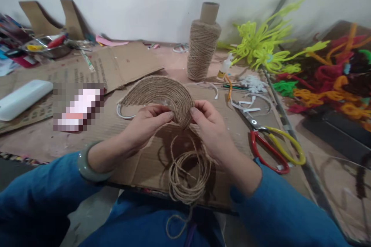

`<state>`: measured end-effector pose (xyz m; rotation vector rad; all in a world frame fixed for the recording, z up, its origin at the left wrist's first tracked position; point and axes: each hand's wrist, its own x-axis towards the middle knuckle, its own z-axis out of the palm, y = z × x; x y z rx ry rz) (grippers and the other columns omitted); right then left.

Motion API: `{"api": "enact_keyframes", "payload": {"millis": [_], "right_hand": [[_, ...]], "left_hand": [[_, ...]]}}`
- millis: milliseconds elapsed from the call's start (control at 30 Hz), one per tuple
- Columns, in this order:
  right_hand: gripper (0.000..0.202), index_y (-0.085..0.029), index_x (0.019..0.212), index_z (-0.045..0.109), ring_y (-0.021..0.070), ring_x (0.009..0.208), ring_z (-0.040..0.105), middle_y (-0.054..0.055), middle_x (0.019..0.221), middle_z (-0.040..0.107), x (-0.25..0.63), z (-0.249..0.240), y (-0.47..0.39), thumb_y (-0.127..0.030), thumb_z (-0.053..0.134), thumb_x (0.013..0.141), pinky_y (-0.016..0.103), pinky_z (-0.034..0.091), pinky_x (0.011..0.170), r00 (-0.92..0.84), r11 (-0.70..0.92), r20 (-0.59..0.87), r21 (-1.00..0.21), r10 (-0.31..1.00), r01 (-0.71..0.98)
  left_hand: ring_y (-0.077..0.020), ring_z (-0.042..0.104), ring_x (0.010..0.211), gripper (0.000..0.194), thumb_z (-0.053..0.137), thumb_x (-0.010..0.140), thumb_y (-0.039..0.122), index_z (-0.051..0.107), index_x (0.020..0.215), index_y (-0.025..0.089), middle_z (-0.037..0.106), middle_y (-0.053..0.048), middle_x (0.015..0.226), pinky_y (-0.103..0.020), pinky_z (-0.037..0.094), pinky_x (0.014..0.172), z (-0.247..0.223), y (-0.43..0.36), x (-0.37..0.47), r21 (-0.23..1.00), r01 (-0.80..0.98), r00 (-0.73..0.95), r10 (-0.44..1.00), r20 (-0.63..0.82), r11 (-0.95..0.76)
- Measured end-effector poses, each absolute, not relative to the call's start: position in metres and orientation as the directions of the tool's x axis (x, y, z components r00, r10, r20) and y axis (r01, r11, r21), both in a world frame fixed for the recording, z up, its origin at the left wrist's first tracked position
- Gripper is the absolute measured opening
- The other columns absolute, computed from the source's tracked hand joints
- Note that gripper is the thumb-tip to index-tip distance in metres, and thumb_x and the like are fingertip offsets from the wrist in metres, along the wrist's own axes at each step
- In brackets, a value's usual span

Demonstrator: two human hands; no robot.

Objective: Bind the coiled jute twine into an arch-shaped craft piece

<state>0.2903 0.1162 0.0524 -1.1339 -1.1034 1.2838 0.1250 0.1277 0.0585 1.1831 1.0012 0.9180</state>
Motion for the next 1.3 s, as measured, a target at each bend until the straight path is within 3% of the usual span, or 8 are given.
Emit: {"api": "enact_keyframes", "payload": {"millis": [233, 433, 667, 1067, 1300], "right_hand": [[0.015, -0.022, 0.085, 0.059, 0.0117, 0.063, 0.06, -0.002, 0.075, 0.066, 0.2959, 0.0519, 0.1163, -0.033, 0.066, 0.077, 0.027, 0.052, 0.061, -0.071, -0.098, -0.089, -0.985, 0.994, -0.143], [0.016, -0.02, 0.092, 0.062, 0.0148, 0.078, 0.066, 0.001, 0.085, 0.071, 0.2989, 0.0544, 0.1129, -0.027, 0.065, 0.078, 0.03, 0.054, 0.072, -0.173, 0.008, 0.004, -1.0, 0.985, 0.022], [0.016, -0.02, 0.093, 0.062, 0.0181, 0.079, 0.068, 0.003, 0.085, 0.072, 0.2955, 0.0607, 0.1078, -0.025, 0.061, 0.078, 0.033, 0.056, 0.073, -0.151, 0.087, 0.066, -0.987, 0.986, 0.138], [0.012, -0.02, 0.088, 0.061, 0.0156, 0.076, 0.067, 0.002, 0.082, 0.072, 0.2943, 0.0579, 0.1096, -0.025, 0.063, 0.077, 0.03, 0.056, 0.07, -0.091, 0.081, 0.073, -0.992, 0.993, 0.091], [0.016, -0.02, 0.09, 0.061, 0.0152, 0.073, 0.066, 0.001, 0.081, 0.071, 0.2967, 0.0548, 0.1121, -0.026, 0.064, 0.076, 0.03, 0.055, 0.068, -0.056, 0.071, 0.066, -0.993, 0.996, 0.093]], "left_hand": [[-0.0159, 0.062, 0.078, 0.021, 0.069, 0.071, 0.031, 0.07, 0.081, 0.012, 0.071, -0.004, 0.08, -0.031, 0.045, 0.085, 0.0628, 0.1275, 0.1221, 0.977, -0.053, 0.318, 0.931, -0.18, 0.207], [-0.0114, 0.055, 0.067, 0.02, 0.07, 0.068, 0.031, 0.068, 0.076, 0.013, 0.066, -0.001, 0.071, -0.026, 0.043, 0.067, 0.0633, 0.1275, 0.1202, 0.973, -0.02, 0.304, 0.928, -0.215, 0.232], [-0.0121, 0.055, 0.069, 0.017, 0.07, 0.066, 0.028, 0.063, 0.07, 0.013, 0.06, 0.001, 0.068, -0.028, 0.042, 0.073, 0.0646, 0.1246, 0.1212, 0.969, -0.015, 0.322, 0.919, -0.229, 0.247], [-0.0132, 0.058, 0.071, 0.025, 0.075, 0.068, 0.036, 0.069, 0.073, 0.012, 0.065, -0.001, 0.068, -0.027, 0.043, 0.075, 0.0673, 0.126, 0.1218, 0.954, -0.116, 0.387, 0.897, -0.211, 0.275], [-0.0097, 0.049, 0.062, 0.03, 0.067, 0.077, 0.04, 0.065, 0.063, 0.013, 0.058, 0.001, 0.061, -0.024, 0.037, 0.062, 0.0673, 0.1288, 0.1188, 0.976, -0.048, 0.417, 0.892, -0.175, 0.214]]}}
